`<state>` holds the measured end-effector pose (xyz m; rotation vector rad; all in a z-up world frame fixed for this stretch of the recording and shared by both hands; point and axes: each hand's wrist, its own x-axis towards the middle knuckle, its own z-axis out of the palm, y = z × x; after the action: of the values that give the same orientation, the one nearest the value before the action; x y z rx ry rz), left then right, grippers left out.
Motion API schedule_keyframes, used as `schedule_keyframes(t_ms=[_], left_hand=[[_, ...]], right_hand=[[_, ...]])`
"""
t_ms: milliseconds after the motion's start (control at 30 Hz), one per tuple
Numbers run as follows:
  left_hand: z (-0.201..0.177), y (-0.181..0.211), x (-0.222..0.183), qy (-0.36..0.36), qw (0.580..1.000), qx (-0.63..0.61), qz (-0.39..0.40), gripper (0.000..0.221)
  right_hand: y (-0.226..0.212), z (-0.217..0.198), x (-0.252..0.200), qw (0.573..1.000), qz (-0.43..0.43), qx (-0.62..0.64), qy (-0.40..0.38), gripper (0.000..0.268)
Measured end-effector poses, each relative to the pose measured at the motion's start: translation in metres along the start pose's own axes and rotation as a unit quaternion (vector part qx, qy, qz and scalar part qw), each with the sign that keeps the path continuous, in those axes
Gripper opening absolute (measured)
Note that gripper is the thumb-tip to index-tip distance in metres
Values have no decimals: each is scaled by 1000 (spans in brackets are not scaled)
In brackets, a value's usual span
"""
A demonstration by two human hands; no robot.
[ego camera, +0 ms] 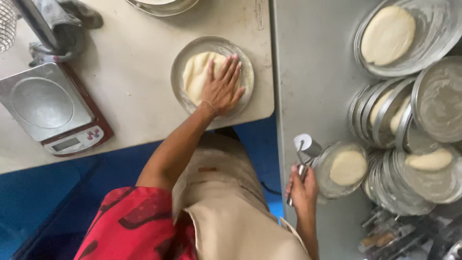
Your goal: The person uses a roller to flatten small portions of dough in metal pans, transfers them between stacks, and presses some dough by hand.
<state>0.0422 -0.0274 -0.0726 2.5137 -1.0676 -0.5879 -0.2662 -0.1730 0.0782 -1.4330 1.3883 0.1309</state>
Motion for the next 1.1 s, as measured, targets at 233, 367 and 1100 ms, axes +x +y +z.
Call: schedule_keyframes(t_ms=[233, 367, 1100], left_hand=[[-39, -28, -6, 7, 997, 5, -71, 77], [-49, -34, -15, 182, 981, -52, -52, 70], [-41, -161, -2, -38, 950, -250, -183, 64]], right_hand=[[-7, 16, -16, 987, -34, -157, -9, 47], [-30, 44, -18, 979, -46, -195, -45, 45], [-101, 199, 130, 587, -363, -687, -228, 22]])
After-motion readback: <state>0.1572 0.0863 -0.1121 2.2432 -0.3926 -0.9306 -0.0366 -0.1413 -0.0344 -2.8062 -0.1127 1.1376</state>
